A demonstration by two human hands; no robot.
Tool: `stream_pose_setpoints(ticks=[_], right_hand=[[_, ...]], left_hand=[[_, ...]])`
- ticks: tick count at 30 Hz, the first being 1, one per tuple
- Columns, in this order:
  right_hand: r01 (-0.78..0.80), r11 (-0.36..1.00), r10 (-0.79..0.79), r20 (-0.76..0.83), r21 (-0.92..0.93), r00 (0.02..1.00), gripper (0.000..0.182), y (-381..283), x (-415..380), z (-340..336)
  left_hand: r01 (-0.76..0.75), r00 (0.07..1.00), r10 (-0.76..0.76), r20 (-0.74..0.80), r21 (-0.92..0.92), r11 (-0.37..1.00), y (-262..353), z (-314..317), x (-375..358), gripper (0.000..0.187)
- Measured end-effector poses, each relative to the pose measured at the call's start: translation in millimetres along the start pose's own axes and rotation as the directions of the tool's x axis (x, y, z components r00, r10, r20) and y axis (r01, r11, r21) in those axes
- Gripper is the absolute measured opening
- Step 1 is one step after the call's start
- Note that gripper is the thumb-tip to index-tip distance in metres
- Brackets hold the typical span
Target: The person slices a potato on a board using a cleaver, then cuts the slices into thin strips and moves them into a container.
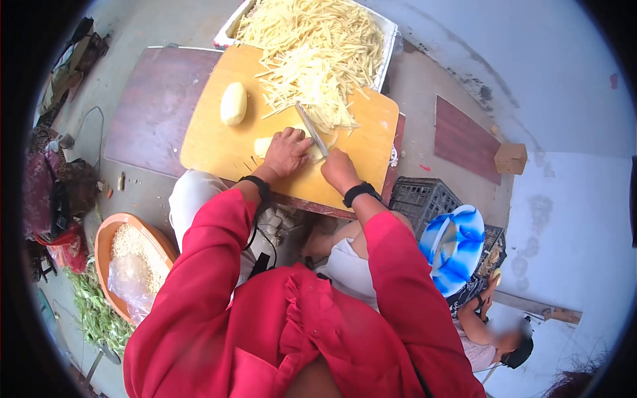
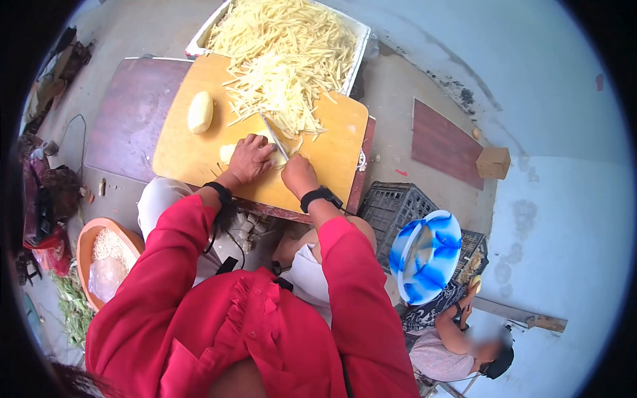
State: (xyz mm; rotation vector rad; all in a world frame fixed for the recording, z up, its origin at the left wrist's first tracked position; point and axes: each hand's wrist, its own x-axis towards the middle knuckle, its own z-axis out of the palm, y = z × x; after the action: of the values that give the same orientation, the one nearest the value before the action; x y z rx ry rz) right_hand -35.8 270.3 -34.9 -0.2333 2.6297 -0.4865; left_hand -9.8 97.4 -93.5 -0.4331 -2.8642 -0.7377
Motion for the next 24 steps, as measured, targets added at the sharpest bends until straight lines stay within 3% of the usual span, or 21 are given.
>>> stream_pose_setpoints(ticks=[8, 14, 24], right_hand=[[-0.06, 0.996, 0.068, -0.124, 0.071, 0.99, 0.023, -4.2, 4.7, -7.3], [-0.011, 0.999, 0.013, -0.051, 0.04, 0.999, 0.023, 6.7, -28.7, -23.0], [-0.076, 0.997, 0.076, 0.056, 0.006, 0.996, 0.023, 1.9, -36.2, -17.1]], left_hand=[[-0.006, 1.0, 0.006, -0.023, 0.014, 1.0, -1.8, 1.1, 0.6, 0.034], [-0.007, 1.0, 0.008, -0.024, 0.022, 1.0, 2.0, -1.2, -1.6, 0.035], [-0.011, 0.999, 0.012, -0.031, 0.017, 1.0, 0.4, 2.1, -2.2, 0.037]])
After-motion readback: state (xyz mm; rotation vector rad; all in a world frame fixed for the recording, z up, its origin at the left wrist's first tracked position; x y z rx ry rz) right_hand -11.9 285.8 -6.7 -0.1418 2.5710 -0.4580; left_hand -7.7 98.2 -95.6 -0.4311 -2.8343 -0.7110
